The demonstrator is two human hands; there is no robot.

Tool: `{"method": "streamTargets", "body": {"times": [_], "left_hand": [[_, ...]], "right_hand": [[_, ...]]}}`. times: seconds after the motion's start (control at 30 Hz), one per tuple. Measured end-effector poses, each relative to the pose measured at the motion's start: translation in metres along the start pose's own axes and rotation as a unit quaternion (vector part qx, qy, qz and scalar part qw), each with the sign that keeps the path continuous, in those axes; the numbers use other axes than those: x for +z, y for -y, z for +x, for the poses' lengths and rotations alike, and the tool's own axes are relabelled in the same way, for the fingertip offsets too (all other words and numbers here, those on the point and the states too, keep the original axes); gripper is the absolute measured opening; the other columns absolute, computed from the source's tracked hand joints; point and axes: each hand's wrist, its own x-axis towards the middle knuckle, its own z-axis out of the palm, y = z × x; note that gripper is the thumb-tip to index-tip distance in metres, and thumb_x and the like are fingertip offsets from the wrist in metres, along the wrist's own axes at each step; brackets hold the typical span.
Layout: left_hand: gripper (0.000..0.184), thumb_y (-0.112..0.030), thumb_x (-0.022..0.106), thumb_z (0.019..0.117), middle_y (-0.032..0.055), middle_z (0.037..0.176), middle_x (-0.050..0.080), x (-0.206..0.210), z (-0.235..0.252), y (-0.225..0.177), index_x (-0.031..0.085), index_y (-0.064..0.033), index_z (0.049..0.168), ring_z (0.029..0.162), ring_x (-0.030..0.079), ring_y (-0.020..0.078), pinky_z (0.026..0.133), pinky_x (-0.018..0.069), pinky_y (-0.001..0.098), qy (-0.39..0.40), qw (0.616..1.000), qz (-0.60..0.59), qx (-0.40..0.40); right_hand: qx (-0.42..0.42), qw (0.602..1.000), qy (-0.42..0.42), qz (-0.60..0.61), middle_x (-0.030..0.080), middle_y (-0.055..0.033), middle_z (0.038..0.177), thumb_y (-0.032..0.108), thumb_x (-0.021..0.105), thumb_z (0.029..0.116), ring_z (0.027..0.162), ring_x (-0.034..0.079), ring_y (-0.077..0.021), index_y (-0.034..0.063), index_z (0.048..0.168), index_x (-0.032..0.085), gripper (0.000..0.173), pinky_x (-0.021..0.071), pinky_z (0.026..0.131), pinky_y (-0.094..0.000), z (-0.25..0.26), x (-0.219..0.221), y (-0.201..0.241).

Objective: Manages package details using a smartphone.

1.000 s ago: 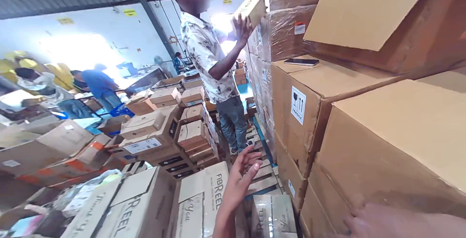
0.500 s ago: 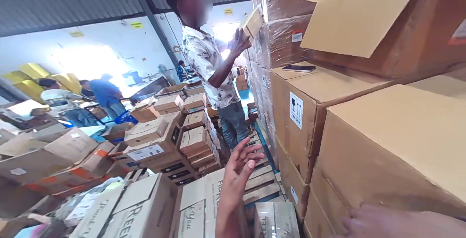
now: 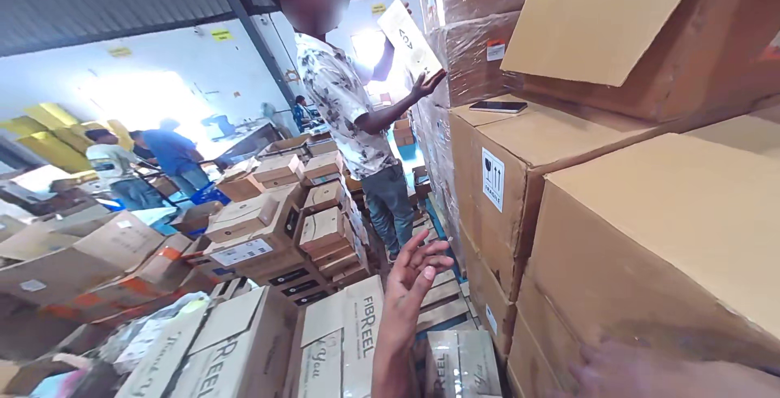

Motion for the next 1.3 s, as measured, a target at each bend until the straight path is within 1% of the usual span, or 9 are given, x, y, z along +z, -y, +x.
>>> {"method": "streamTargets", "body": {"times": [0.1, 0.17, 0.23, 0.37, 0.5, 0.6, 0.77, 0.93, 1.3], "left_hand": [[0.078, -0.042, 0.062, 0.1001, 0.0229, 0.131, 0.064, 0.001, -0.002, 0.001, 0.03, 0.0051, 0.153, 0.11, 0.069, 0.0314, 0.098, 0.0568, 0.0431, -0.006, 1.0, 0.003, -0.005], [0.078, -0.042, 0.061, 0.1002, 0.0225, 0.131, 0.064, 0.0, -0.004, 0.003, 0.03, 0.0056, 0.153, 0.11, 0.069, 0.0308, 0.098, 0.0569, 0.0432, -0.006, 1.0, 0.003, -0.006], [0.078, -0.041, 0.061, 0.1005, 0.0231, 0.131, 0.064, 0.0, -0.006, 0.003, 0.029, 0.0065, 0.153, 0.11, 0.069, 0.0313, 0.098, 0.057, 0.0436, -0.001, 1.0, 0.002, -0.008], [0.077, -0.039, 0.062, 0.1006, 0.0234, 0.131, 0.064, 0.0, -0.01, 0.001, 0.03, 0.0077, 0.152, 0.109, 0.069, 0.0311, 0.099, 0.0567, 0.0433, -0.005, 1.0, -0.003, -0.009], [0.077, -0.04, 0.061, 0.101, 0.024, 0.131, 0.064, -0.001, -0.012, -0.001, 0.029, 0.0078, 0.152, 0.11, 0.069, 0.032, 0.099, 0.0564, 0.0443, -0.005, 1.0, 0.002, -0.003], [0.076, -0.04, 0.06, 0.1012, 0.0239, 0.131, 0.063, -0.003, -0.014, -0.003, 0.03, 0.0071, 0.153, 0.11, 0.069, 0.0318, 0.098, 0.0567, 0.0438, -0.003, 1.0, 0.008, -0.005], [0.075, -0.039, 0.061, 0.101, 0.0237, 0.13, 0.064, -0.006, -0.016, -0.003, 0.032, 0.0074, 0.152, 0.109, 0.069, 0.0324, 0.098, 0.0573, 0.044, -0.009, 1.0, 0.009, -0.004], [0.075, -0.04, 0.061, 0.101, 0.0225, 0.13, 0.064, -0.009, -0.016, -0.004, 0.032, 0.0074, 0.152, 0.11, 0.069, 0.0306, 0.098, 0.057, 0.0426, -0.005, 1.0, 0.012, -0.002], [0.073, -0.04, 0.06, 0.1014, 0.0222, 0.13, 0.065, -0.005, -0.014, 0.0, 0.033, 0.0077, 0.151, 0.109, 0.069, 0.0298, 0.097, 0.0575, 0.042, 0.002, 1.0, 0.019, -0.011]], "right_hand": [[0.007, 1.0, 0.0, 0.003, 0.065, -0.0233, 0.122, 0.021, 0.069, 0.0938, 0.107, 0.065, -0.0426, 0.0152, 0.151, 0.047, 0.061, 0.0514, 0.084, -0.0591, -0.001, -0.002, 0.004], [0.002, 1.0, 0.012, -0.002, 0.063, -0.024, 0.126, 0.022, 0.069, 0.0943, 0.111, 0.063, -0.0431, 0.0143, 0.151, 0.046, 0.062, 0.051, 0.085, -0.0585, -0.001, -0.004, 0.004], [0.0, 1.0, 0.011, -0.004, 0.063, -0.0245, 0.124, 0.027, 0.068, 0.0954, 0.109, 0.064, -0.043, 0.0138, 0.152, 0.045, 0.063, 0.0503, 0.086, -0.0589, -0.001, -0.003, 0.003], [0.024, 0.999, 0.041, 0.005, 0.062, -0.0235, 0.128, 0.019, 0.063, 0.0981, 0.112, 0.063, -0.0408, 0.011, 0.153, 0.044, 0.058, 0.0502, 0.09, -0.0558, -0.009, -0.018, 0.012], [0.008, 1.0, 0.009, 0.005, 0.066, -0.0215, 0.118, 0.028, 0.069, 0.0934, 0.102, 0.065, -0.0403, 0.0168, 0.15, 0.048, 0.061, 0.0511, 0.083, -0.0568, 0.001, 0.0, 0.0], [0.006, 1.0, 0.007, 0.006, 0.064, -0.0226, 0.119, 0.032, 0.071, 0.0924, 0.102, 0.065, -0.0417, 0.0196, 0.152, 0.047, 0.065, 0.0508, 0.082, -0.0583, 0.004, 0.004, -0.003], [0.006, 1.0, 0.024, 0.008, 0.063, -0.0239, 0.122, 0.031, 0.073, 0.0923, 0.103, 0.065, -0.0423, 0.0173, 0.153, 0.045, 0.068, 0.0512, 0.084, -0.0581, 0.002, -0.001, -0.001], [0.0, 1.0, 0.014, 0.01, 0.064, -0.022, 0.118, 0.031, 0.07, 0.0936, 0.097, 0.066, -0.0399, 0.0161, 0.148, 0.049, 0.06, 0.0521, 0.08, -0.0571, 0.002, 0.002, -0.003], [-0.001, 1.0, 0.022, -0.01, 0.064, -0.0237, 0.118, 0.033, 0.068, 0.0957, 0.097, 0.066, -0.0405, 0.0136, 0.149, 0.048, 0.06, 0.052, 0.08, -0.0567, 0.003, 0.0, -0.002]]}}
